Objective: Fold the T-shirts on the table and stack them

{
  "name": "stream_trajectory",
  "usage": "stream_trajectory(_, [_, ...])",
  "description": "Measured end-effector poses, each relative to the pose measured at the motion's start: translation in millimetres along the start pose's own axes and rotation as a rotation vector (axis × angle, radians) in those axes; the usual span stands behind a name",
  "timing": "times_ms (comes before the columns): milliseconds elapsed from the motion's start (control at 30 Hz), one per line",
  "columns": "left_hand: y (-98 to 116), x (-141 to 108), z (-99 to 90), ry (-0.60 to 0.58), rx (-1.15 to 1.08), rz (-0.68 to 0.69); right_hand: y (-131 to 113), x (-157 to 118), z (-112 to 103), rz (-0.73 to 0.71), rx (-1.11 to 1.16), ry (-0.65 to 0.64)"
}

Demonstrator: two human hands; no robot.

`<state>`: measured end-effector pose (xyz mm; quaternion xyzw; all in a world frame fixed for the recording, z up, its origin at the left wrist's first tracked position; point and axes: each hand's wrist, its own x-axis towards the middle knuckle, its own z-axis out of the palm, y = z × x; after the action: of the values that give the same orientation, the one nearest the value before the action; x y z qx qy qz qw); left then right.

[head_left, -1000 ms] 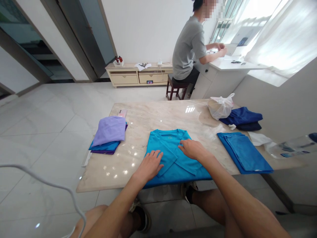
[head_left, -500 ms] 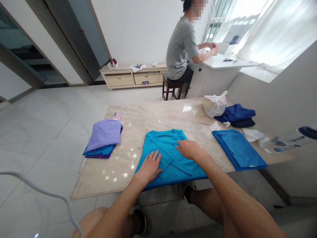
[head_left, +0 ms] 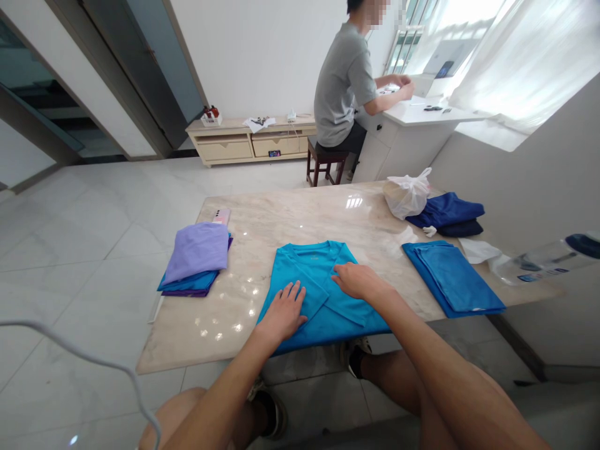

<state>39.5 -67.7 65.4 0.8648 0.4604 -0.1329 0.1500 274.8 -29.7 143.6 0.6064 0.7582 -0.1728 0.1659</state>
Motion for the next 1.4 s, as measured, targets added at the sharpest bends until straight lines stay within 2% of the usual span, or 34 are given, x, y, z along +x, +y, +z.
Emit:
stream_trajectory(333, [-2.6,0.9,5.3,0.015,-0.018,0.012,1.4,2.5,4.3,-0.004,-0.005,-0.026])
stream_trajectory(1000, [-2.2,1.8,7.9,0.036,-0.011,0.011,-4.1,-2.9,-0.6,0.020,-0.018,-0.115])
stream_trajectory(1400, [-3.4,3.5,10.2,0.037,-0.031,0.018,-0.5,3.5,6.1,0.015,-0.008,-0.139])
